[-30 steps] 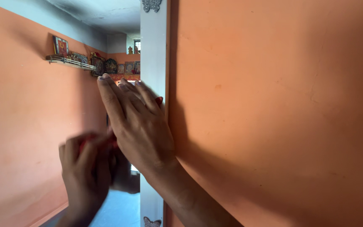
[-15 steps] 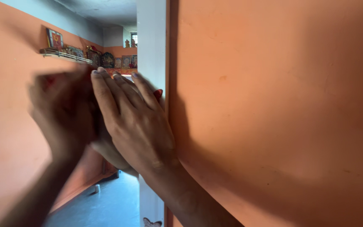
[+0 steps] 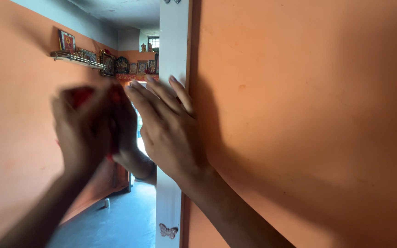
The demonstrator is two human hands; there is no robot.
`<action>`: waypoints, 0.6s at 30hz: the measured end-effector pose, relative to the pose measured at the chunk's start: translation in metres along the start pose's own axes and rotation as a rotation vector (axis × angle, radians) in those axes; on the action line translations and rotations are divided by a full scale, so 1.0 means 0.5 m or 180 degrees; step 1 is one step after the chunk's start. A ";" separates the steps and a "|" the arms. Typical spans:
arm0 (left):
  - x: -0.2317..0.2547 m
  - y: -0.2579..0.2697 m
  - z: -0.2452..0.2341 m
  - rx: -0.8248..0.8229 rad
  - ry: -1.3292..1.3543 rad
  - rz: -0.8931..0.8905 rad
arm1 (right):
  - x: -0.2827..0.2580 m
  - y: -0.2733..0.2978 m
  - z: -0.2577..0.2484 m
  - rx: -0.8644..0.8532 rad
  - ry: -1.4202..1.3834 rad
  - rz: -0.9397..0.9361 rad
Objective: The person wipes the white frame of a wall-mounted mirror using a red cloth. They systematically clean the vertical and horizontal edges of the frame, moving from the top right corner down the side and then across the top edge.
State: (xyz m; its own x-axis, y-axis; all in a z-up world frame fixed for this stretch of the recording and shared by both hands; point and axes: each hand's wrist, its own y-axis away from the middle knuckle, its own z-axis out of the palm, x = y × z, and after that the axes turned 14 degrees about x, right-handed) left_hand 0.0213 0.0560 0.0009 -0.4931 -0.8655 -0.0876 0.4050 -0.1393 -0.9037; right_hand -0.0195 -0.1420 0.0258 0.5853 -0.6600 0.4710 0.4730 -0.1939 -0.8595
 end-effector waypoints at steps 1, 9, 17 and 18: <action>-0.027 -0.020 0.015 0.0114 -0.0080 0.0102 | 0.000 0.003 -0.002 0.0009 -0.0037 0.0033; -0.122 -0.088 0.087 0.0771 0.0491 -0.0193 | -0.004 0.029 0.014 0.0280 -0.0134 0.0358; 0.094 0.038 0.016 0.0392 -0.0057 -0.0104 | -0.005 0.028 0.007 0.0181 -0.0114 0.0337; 0.120 0.051 0.006 0.0307 0.0046 -0.0200 | -0.005 0.026 0.004 0.0147 -0.0098 0.0301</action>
State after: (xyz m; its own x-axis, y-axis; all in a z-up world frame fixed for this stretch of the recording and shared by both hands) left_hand 0.0043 -0.0006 -0.0260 -0.5306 -0.8467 -0.0388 0.4448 -0.2392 -0.8631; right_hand -0.0134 -0.1413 0.0138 0.6484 -0.6509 0.3948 0.4442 -0.0977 -0.8906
